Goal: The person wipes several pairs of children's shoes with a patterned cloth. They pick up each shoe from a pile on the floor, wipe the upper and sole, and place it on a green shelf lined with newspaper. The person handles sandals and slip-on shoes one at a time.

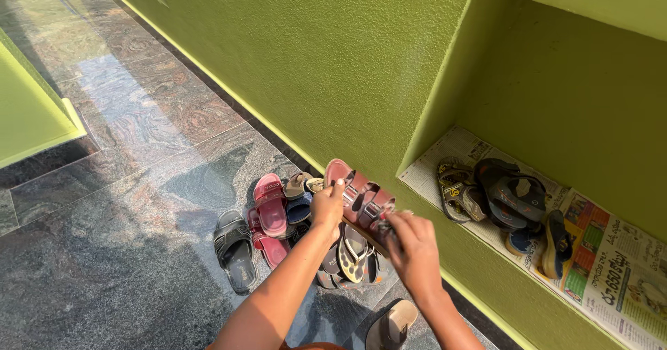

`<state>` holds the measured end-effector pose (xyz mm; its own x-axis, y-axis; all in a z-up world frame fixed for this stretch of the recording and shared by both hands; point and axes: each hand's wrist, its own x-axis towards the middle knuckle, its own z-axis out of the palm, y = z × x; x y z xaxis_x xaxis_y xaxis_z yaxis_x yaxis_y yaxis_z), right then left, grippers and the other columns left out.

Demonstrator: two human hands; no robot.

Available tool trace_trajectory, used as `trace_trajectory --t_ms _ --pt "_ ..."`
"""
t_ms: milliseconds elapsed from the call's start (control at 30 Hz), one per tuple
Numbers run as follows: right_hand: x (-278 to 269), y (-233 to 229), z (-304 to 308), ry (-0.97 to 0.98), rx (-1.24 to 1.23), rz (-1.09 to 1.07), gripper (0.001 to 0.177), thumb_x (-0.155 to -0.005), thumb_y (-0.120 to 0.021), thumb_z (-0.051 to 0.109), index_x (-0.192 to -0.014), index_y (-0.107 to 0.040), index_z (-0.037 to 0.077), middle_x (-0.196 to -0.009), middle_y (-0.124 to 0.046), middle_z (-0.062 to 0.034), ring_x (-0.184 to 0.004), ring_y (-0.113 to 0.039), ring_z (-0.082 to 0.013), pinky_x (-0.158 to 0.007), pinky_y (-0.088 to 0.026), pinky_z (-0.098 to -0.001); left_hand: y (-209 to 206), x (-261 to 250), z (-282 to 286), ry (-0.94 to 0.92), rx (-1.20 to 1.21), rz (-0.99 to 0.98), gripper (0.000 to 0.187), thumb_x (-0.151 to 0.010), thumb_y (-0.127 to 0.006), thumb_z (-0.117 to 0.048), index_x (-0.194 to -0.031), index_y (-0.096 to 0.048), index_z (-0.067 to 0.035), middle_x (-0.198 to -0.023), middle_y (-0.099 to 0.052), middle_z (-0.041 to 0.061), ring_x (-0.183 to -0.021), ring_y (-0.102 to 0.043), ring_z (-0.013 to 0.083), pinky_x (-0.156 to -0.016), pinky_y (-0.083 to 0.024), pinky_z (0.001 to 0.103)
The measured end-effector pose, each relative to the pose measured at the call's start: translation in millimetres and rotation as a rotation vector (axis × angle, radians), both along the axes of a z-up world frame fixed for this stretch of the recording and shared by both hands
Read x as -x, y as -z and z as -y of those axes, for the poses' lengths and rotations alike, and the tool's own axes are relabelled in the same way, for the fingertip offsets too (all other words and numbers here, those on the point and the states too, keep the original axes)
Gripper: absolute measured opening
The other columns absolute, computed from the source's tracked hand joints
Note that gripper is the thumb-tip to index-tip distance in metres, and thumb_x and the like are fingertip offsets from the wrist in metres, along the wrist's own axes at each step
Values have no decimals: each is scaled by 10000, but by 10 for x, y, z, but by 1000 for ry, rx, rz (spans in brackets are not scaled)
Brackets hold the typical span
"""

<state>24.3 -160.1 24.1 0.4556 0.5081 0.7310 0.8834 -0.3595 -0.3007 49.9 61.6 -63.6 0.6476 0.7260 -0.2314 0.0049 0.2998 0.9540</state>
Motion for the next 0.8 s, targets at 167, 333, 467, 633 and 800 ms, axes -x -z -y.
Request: trace_trajectory --t_ms 167,333,467,633,800 --pt "109 177 -214 64 13 -51 425 -814 -702 30 -1238 -672 16 -1240 -617 -199 -1076 -561 -394 -947 -479 -453 -28 -6 250 -19 -217 -51 496 -1002 -634 -411 -723 -633 -1 -608 -499 19 -565 -390 102 -510 -375 349" --pt "200 425 -199 -96 307 52 432 -768 -708 55 -1200 -689 46 -1241 -629 -142 -1058 -570 -361 -935 -488 -460 -269 234 102 -115 -223 -103 529 -1002 -612 -393 -694 -542 32 -657 -523 69 -581 -504 221 -599 -442 449" --pt "140 351 -228 -129 128 -9 370 -841 -718 99 -1207 -696 53 -1226 -621 -120 -1087 -574 -346 -944 -497 -449 -340 267 117 -180 -564 -119 553 -997 -633 -386 -665 -555 50 -710 -577 133 -651 -533 294 -681 -450 459" --pt "209 374 -389 7 145 1 489 -790 -724 50 -1269 -650 -6 -1301 -599 -198 -1115 -542 -399 -933 -485 -465 -276 184 383 -126 -515 -17 520 -965 -669 -371 -657 -573 36 -701 -549 117 -621 -486 219 -622 -435 428" --pt "193 361 -336 -169 97 -39 429 -837 -742 79 -1257 -653 65 -1277 -610 -117 -1161 -571 -338 -1005 -481 -437 -212 87 212 -131 -202 -85 543 -1007 -648 -383 -662 -576 30 -565 -476 50 -555 -358 137 -507 -358 381"
